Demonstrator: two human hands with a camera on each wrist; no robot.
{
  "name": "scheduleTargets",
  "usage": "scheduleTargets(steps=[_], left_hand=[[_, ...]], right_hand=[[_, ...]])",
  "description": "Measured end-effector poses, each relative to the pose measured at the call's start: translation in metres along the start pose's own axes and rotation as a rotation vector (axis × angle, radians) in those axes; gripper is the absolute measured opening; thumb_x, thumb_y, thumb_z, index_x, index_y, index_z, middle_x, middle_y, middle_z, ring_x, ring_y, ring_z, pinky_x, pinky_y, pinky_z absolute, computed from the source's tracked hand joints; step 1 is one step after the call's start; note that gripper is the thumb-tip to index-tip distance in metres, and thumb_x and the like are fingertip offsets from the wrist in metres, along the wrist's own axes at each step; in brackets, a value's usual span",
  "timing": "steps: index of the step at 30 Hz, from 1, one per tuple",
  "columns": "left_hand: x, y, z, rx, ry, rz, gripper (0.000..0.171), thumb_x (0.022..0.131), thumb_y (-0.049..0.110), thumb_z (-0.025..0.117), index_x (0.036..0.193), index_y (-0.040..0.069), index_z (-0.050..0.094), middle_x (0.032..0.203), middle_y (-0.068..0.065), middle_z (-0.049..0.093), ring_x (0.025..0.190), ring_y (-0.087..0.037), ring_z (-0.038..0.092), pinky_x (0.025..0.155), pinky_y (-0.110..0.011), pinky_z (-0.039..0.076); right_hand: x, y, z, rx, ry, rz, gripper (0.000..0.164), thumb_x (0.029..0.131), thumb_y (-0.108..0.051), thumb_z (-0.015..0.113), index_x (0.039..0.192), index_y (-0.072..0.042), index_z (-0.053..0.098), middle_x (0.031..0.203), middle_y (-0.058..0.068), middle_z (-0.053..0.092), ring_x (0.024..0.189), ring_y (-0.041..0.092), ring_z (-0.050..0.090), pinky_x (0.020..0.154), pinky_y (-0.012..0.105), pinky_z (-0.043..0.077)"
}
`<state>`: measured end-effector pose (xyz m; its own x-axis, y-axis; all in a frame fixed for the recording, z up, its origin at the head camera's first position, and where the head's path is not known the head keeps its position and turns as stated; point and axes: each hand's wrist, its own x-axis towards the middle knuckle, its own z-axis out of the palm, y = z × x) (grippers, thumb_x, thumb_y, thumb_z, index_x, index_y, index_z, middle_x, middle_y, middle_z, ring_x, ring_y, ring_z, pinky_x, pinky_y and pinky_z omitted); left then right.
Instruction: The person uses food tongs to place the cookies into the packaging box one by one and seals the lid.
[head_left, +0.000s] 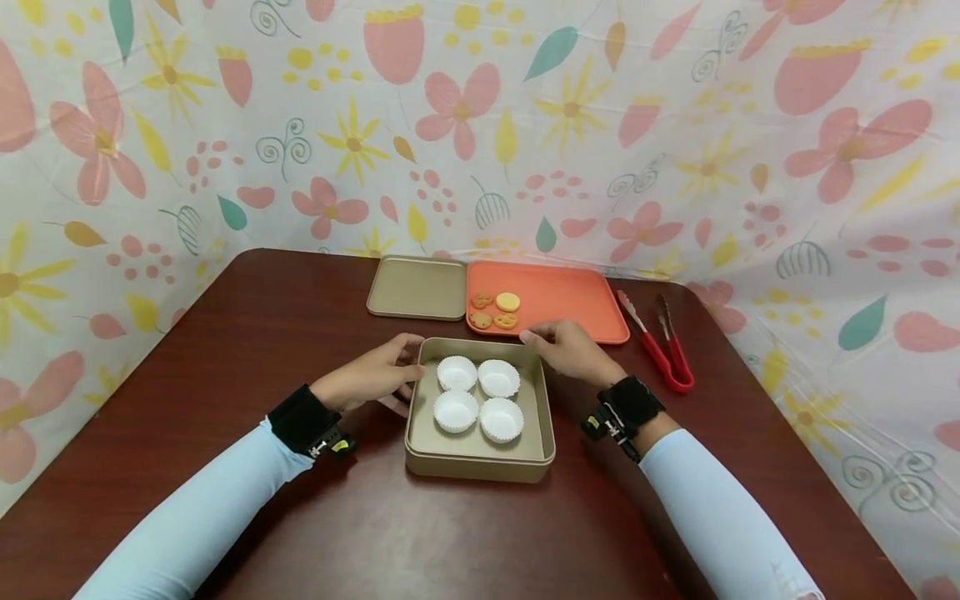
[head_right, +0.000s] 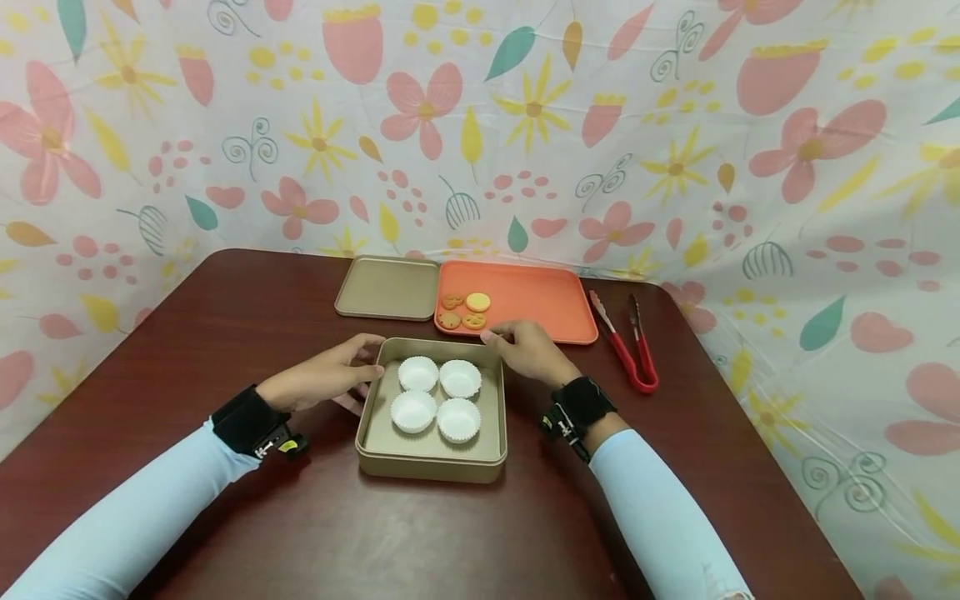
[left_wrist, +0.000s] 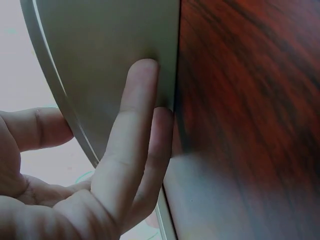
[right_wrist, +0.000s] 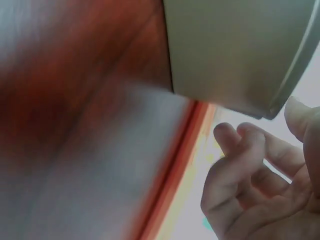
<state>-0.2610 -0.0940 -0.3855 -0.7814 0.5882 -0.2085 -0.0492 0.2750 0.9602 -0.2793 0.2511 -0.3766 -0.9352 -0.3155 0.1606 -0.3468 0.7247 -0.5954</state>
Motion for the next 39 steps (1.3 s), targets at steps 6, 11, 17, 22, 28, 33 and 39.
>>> scheduleTargets(steps=[6,11,17,22,28,33,39], left_hand=[[0.001,0.001,0.002,-0.001,0.01,-0.008,0.058,0.11,0.012,0.048,0.16,0.011,0.019,0.154,-0.027,0.03,0.097,-0.041,0.065,0.075,-0.047,0.065],[-0.001,0.001,0.002,0.003,0.016,-0.009,0.058,0.11,0.013,0.049,0.16,0.011,0.019,0.155,-0.027,0.028,0.097,-0.041,0.064,0.075,-0.047,0.065],[-0.002,0.001,0.001,-0.003,0.01,-0.003,0.059,0.11,0.013,0.048,0.16,0.01,0.018,0.156,-0.028,0.027,0.1,-0.042,0.064,0.076,-0.048,0.065],[-0.001,0.001,0.001,0.002,0.001,0.001,0.058,0.11,0.013,0.047,0.16,0.01,0.018,0.155,-0.028,0.027,0.101,-0.042,0.064,0.075,-0.048,0.065],[-0.001,0.001,0.001,0.007,-0.011,0.006,0.058,0.11,0.012,0.047,0.16,0.009,0.017,0.155,-0.029,0.027,0.099,-0.04,0.063,0.075,-0.048,0.065],[0.0,0.0,0.001,0.0,-0.019,0.016,0.059,0.11,0.012,0.046,0.161,0.008,0.015,0.153,-0.03,0.03,0.097,-0.04,0.065,0.075,-0.048,0.065],[0.001,-0.002,0.0,-0.011,-0.027,0.026,0.058,0.11,0.011,0.046,0.16,0.007,0.016,0.152,-0.03,0.031,0.097,-0.041,0.065,0.075,-0.049,0.064]], right_hand=[[0.003,0.0,-0.009,-0.156,0.037,-0.027,0.043,0.108,-0.035,0.056,0.133,-0.001,0.065,0.112,0.013,0.072,0.093,0.025,0.066,0.072,0.04,0.055],[0.005,-0.001,-0.017,-0.28,0.068,0.016,0.054,0.106,-0.041,0.057,0.144,-0.002,0.055,0.132,0.021,0.06,0.109,0.034,0.063,0.085,0.05,0.056],[0.011,0.009,-0.029,-0.391,0.144,0.073,0.064,0.105,-0.041,0.059,0.152,0.0,0.044,0.143,0.029,0.044,0.127,0.046,0.049,0.101,0.06,0.049],[0.011,0.025,-0.044,-0.491,0.243,0.144,0.067,0.104,-0.043,0.06,0.151,0.001,0.043,0.144,0.034,0.039,0.123,0.056,0.04,0.088,0.069,0.05],[0.008,0.042,-0.058,-0.522,0.265,0.224,0.072,0.104,-0.042,0.059,0.154,0.004,0.035,0.148,0.037,0.032,0.122,0.059,0.035,0.08,0.068,0.052],[0.003,0.053,-0.068,-0.527,0.243,0.297,0.072,0.104,-0.043,0.058,0.152,0.005,0.036,0.145,0.038,0.031,0.123,0.06,0.033,0.083,0.07,0.05],[-0.007,0.063,-0.082,-0.553,0.241,0.388,0.065,0.103,-0.044,0.057,0.137,0.01,0.043,0.14,0.039,0.032,0.123,0.061,0.032,0.085,0.073,0.047]])
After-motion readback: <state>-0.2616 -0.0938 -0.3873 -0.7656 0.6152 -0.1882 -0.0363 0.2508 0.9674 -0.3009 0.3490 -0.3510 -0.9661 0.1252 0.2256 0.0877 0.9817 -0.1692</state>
